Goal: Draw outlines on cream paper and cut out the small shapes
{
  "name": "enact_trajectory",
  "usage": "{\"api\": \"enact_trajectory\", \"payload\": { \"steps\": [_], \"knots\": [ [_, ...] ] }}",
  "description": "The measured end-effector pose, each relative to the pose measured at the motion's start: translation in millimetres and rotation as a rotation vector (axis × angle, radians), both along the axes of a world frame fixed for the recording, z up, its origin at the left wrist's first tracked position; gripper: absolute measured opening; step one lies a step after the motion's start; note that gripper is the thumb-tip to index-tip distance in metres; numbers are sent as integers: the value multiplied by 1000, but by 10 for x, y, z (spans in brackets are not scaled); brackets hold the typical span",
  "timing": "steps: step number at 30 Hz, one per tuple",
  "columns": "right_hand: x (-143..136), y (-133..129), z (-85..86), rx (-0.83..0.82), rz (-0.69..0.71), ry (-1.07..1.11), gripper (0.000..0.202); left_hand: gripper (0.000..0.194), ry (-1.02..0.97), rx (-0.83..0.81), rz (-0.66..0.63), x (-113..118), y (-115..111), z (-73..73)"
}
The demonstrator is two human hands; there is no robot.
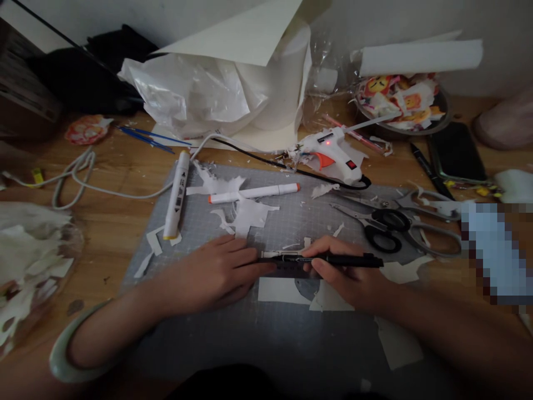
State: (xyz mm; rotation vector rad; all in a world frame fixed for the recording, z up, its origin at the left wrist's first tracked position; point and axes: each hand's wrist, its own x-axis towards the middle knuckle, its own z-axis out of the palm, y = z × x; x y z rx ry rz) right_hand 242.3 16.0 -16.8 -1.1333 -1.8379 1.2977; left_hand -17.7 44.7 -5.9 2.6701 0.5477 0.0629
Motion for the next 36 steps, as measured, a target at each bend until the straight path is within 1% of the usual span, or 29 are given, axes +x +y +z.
{"api": "enact_trajectory", "payload": {
  "steps": [8, 14, 18, 21, 30, 34, 36],
  "knots": [
    [7, -10, -2, -64, -46, 86, 10, 38, -5, 18, -1, 2, -5, 1],
    [14, -15, -13, -74, -64, 108, 10, 39, 14, -7, -4, 3, -4, 5],
    [12, -17, -31, -88, -88, 119, 10, 34, -7, 17, 9, 10, -5, 0],
    [12, -19, -32, -95, -97, 127, 10, 30, -28, 22, -8, 8, 1, -6],
    [27, -11, -40, -109, -101, 140, 9, 51, -16, 72, -77, -16, 13, -24],
    [15, -10, -27, -140, -117, 165, 8, 54, -6, 72, -88, -9, 5, -43],
    [7, -9, -9, -170, -157, 208, 8, 54, -3, 77, -83, -5, -2, -49]
  ]
}}
